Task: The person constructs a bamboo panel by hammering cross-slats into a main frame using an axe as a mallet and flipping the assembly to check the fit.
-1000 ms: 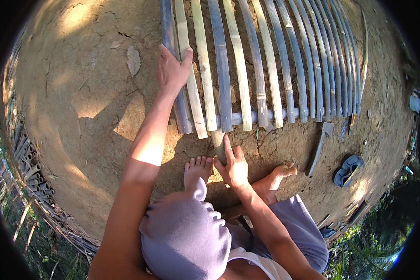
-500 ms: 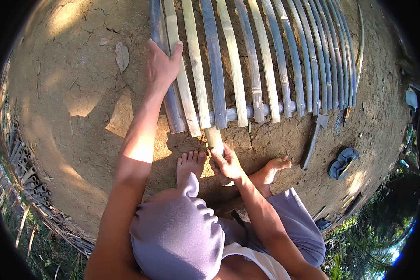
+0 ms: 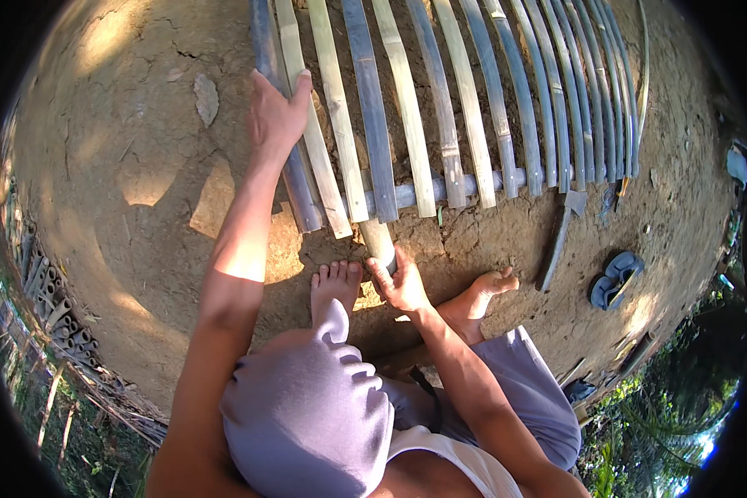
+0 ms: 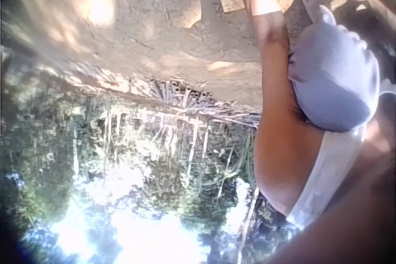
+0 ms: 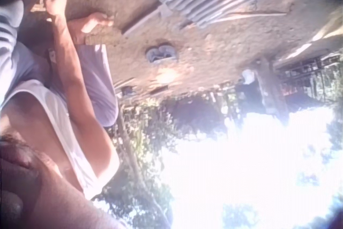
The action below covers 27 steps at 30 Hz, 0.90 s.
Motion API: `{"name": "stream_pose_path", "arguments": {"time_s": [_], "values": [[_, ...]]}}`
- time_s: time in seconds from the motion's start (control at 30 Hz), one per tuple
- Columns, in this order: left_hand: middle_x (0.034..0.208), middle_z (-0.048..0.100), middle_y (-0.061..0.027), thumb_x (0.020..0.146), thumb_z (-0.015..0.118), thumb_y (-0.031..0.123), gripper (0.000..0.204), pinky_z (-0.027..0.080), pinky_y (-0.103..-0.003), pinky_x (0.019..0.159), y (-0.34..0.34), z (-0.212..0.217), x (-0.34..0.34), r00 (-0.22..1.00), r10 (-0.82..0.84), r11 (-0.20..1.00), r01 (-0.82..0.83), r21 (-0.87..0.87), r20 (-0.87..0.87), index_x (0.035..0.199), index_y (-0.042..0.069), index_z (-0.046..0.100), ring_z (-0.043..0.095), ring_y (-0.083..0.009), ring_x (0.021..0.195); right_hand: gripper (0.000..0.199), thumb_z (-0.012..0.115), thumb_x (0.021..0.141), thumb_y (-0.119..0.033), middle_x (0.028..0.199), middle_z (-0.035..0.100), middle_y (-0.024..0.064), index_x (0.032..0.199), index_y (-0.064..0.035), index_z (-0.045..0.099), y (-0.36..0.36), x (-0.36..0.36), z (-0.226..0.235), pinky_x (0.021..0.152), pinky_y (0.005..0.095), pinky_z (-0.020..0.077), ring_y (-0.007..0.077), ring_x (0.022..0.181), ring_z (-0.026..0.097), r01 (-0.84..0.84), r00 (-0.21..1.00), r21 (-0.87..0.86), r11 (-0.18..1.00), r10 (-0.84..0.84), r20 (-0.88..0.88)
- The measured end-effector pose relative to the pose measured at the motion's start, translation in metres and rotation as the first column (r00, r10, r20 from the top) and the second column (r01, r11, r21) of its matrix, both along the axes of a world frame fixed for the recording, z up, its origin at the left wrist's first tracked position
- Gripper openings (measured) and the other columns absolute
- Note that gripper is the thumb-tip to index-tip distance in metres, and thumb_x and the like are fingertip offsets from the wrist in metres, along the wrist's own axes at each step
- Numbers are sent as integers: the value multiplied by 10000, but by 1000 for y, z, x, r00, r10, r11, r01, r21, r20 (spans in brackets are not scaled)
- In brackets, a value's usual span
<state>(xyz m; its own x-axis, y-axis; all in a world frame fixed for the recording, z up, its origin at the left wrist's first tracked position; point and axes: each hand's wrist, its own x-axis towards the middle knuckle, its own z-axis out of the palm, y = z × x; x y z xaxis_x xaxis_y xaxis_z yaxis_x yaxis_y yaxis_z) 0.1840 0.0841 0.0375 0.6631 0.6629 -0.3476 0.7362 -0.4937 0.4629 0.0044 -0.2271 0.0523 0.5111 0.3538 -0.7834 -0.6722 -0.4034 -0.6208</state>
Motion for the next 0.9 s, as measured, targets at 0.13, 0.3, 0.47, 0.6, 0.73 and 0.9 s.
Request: {"name": "stream_pose_path", "arguments": {"time_s": [0.13, 0.3, 0.47, 0.6, 0.73, 0.9], "values": [[1474, 499, -385, 957, 586, 646, 1055, 407, -469, 1156, -1, 0, 2, 1000, -1, 999, 1, -49, -1, 1550, -163, 259, 531, -481, 1366, 366, 727, 1007, -309, 650, 613, 38, 1059, 16, 566, 4, -1, -1, 481, 296, 439, 107, 531, 576, -76, 946, -171, 982, 125, 299], [1435, 518, -391, 952, 602, 630, 1052, 441, -494, 1119, 6, -13, -2, 1000, -12, 999, 11, 35, 12, 1547, -164, 251, 562, -488, 1323, 320, 723, 1016, -293, 647, 604, 0, 1052, -4, 589, 5, 4, 3, 489, 276, 466, 112, 523, 573, 36, 996, 25, 999, -38, 84], [1415, 555, -380, 938, 588, 678, 1059, 421, -471, 1140, 8, 2, 0, 1000, -9, 1000, 9, 1, 0, 1518, -166, 316, 566, -475, 1331, 426, 717, 988, -244, 791, 601, 64, 1346, -72, 563, -36, 25, -12, 666, 326, 550, 166, 675, 590, 413, 708, 553, 724, 127, -694], [1385, 580, -377, 932, 585, 689, 1048, 432, -479, 1126, -1, 16, 6, 1000, -22, 1000, 22, -3, -14, 1498, -160, 347, 580, -478, 1315, 337, 632, 1020, -359, 698, 472, 27, 1171, -65, 565, -36, 3, -18, 500, 292, 389, 113, 531, 395, 686, 378, 463, 561, 270, -886], [1368, 592, -377, 931, 579, 695, 1034, 438, -484, 1119, 16, 13, 3, 999, -29, 998, 27, 54, 36, 1483, -154, 373, 581, -478, 1315, 290, 607, 1040, -365, 656, 456, 0, 1057, -81, 554, -23, 3, 6, 449, 272, 330, 101, 497, 368, 682, 315, 367, 633, 199, -928], [1380, 580, -385, 932, 573, 696, 1048, 433, -475, 1129, 15, 34, 12, 999, -34, 999, 34, -11, 1, 1495, -161, 356, 575, -479, 1323, 322, 629, 1060, -272, 604, 436, -10, 807, -91, 546, -4, 19, 49, 433, 271, 318, 102, 469, 389, 385, 602, 288, 877, -2, -798]]}}
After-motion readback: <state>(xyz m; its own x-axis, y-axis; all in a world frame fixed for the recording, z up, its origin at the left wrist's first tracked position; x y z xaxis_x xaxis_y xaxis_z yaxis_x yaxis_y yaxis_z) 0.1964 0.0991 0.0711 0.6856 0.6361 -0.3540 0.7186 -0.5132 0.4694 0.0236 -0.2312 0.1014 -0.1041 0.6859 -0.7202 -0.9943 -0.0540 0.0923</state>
